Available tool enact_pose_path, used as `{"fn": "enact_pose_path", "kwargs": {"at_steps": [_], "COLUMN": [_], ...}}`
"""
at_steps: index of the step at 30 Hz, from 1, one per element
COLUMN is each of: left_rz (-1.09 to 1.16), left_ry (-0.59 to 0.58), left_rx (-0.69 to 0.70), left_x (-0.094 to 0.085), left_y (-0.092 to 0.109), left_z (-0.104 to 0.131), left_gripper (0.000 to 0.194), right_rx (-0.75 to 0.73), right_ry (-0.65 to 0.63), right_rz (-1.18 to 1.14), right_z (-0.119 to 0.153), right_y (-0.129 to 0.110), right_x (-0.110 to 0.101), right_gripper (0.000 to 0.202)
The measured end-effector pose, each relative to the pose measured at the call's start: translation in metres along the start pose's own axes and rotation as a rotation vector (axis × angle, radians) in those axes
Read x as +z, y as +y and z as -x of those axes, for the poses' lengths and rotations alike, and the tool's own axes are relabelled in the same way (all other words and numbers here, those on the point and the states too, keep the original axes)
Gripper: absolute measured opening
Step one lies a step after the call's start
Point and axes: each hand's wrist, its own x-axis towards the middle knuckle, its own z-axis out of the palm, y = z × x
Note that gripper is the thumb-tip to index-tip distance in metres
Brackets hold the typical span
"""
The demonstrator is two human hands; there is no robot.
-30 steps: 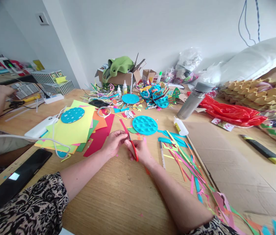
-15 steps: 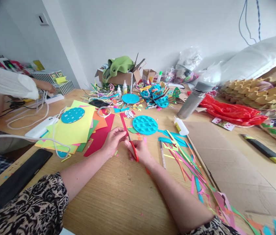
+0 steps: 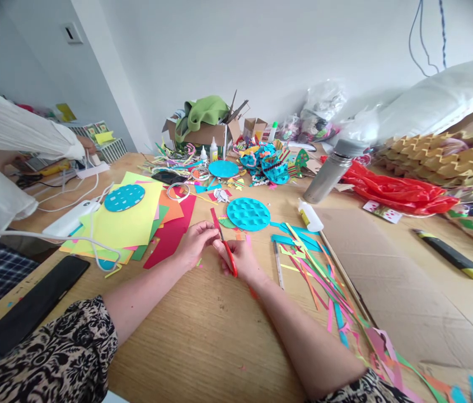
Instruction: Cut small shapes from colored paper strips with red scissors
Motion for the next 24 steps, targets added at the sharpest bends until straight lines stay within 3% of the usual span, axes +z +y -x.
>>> {"fn": "enact_pose_path", "kwargs": {"at_steps": [24], "left_rz": [0.018], "left_ry": [-0.027], "left_rx": [-0.027], "left_x": [0.0002], "left_y": [-0.0004], "left_z": [0.0010], "left_gripper": [0.014], "right_rx": [0.012], "right_ry": [-0.006], "right_rz": [-0.041], "right_z": [-0.0008], "right_y": [0.0021], "right_x": [0.0005], "right_gripper": [0.056]}}
